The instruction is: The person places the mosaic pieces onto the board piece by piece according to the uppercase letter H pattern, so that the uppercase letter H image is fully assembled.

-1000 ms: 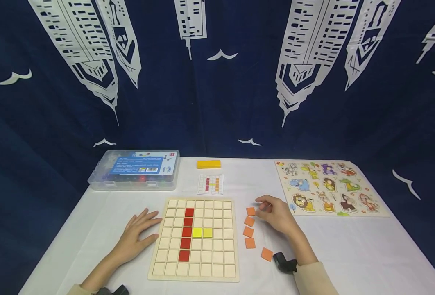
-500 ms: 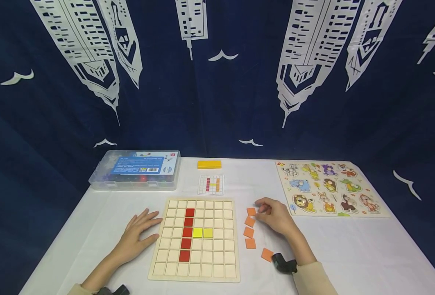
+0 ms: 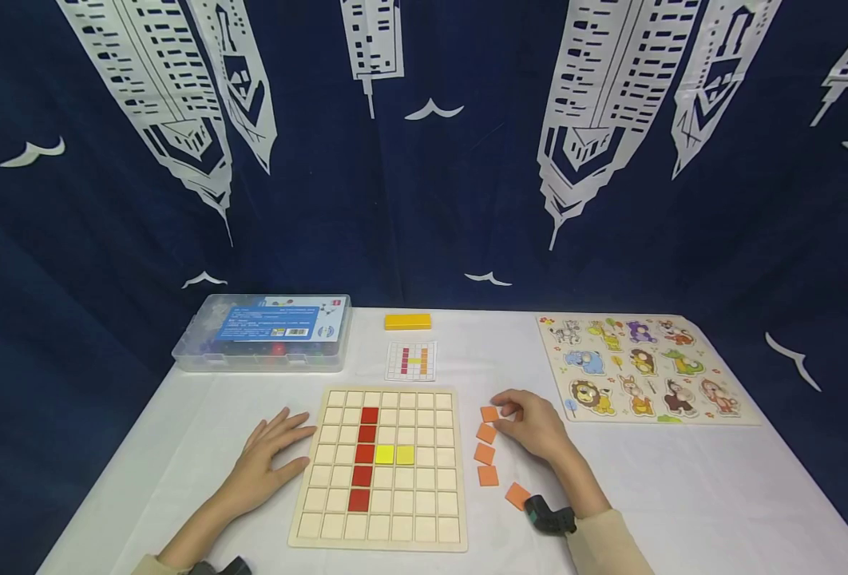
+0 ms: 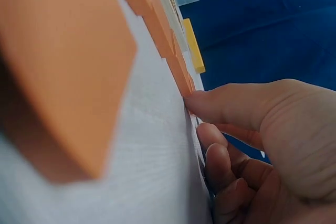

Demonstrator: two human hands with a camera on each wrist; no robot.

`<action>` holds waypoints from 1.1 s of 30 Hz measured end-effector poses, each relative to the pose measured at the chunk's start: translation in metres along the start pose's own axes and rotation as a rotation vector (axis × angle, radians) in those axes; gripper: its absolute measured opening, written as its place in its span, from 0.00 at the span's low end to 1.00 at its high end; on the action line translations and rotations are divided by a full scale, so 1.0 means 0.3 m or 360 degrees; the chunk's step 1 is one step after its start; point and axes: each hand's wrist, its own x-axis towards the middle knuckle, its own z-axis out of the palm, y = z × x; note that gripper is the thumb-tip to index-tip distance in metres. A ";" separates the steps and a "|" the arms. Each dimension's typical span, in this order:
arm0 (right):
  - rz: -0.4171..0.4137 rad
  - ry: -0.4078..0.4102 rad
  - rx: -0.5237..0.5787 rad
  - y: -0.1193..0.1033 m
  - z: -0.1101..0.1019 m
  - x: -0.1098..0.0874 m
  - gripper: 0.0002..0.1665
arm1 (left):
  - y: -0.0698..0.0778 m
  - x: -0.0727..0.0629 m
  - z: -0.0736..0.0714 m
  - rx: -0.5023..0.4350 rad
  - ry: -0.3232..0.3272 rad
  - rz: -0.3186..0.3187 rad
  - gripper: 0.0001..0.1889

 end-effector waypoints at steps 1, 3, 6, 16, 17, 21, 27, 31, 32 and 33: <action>-0.0005 0.0002 -0.0008 0.000 0.000 0.000 0.16 | 0.000 0.000 0.000 0.0000 0.0001 0.0003 0.23; -0.0006 0.0001 -0.0022 0.001 0.001 0.000 0.14 | -0.001 0.000 0.000 -0.0005 0.0002 0.0006 0.23; 0.0018 0.0004 -0.0040 0.001 0.000 0.001 0.13 | -0.003 0.000 0.001 -0.0005 0.0005 0.0011 0.23; 0.0103 0.0035 0.0012 -0.056 -0.044 -0.006 0.12 | -0.005 0.001 0.005 0.0013 0.0003 0.0008 0.23; 0.0086 0.0038 0.0014 -0.072 -0.050 -0.004 0.11 | -0.005 0.001 0.004 0.0013 0.0004 0.0009 0.23; 0.0001 0.0030 0.0023 -0.163 -0.055 0.012 0.11 | -0.006 -0.001 -0.003 0.0014 0.0010 0.0002 0.23; -0.0073 -0.0043 0.0061 -0.287 0.007 0.048 0.10 | -0.009 -0.003 -0.003 0.0031 0.0053 0.0048 0.23; -0.0068 -0.0125 0.0084 -0.318 0.070 0.063 0.11 | -0.010 -0.006 0.005 0.0040 0.0092 0.0097 0.22; -0.0058 -0.0140 0.0087 -0.320 0.084 0.066 0.11 | -0.009 -0.007 0.005 0.0037 0.0093 0.0098 0.22; -0.0042 -0.0151 0.0093 -0.321 0.096 0.070 0.11 | -0.009 -0.007 0.005 0.0038 0.0087 0.0093 0.22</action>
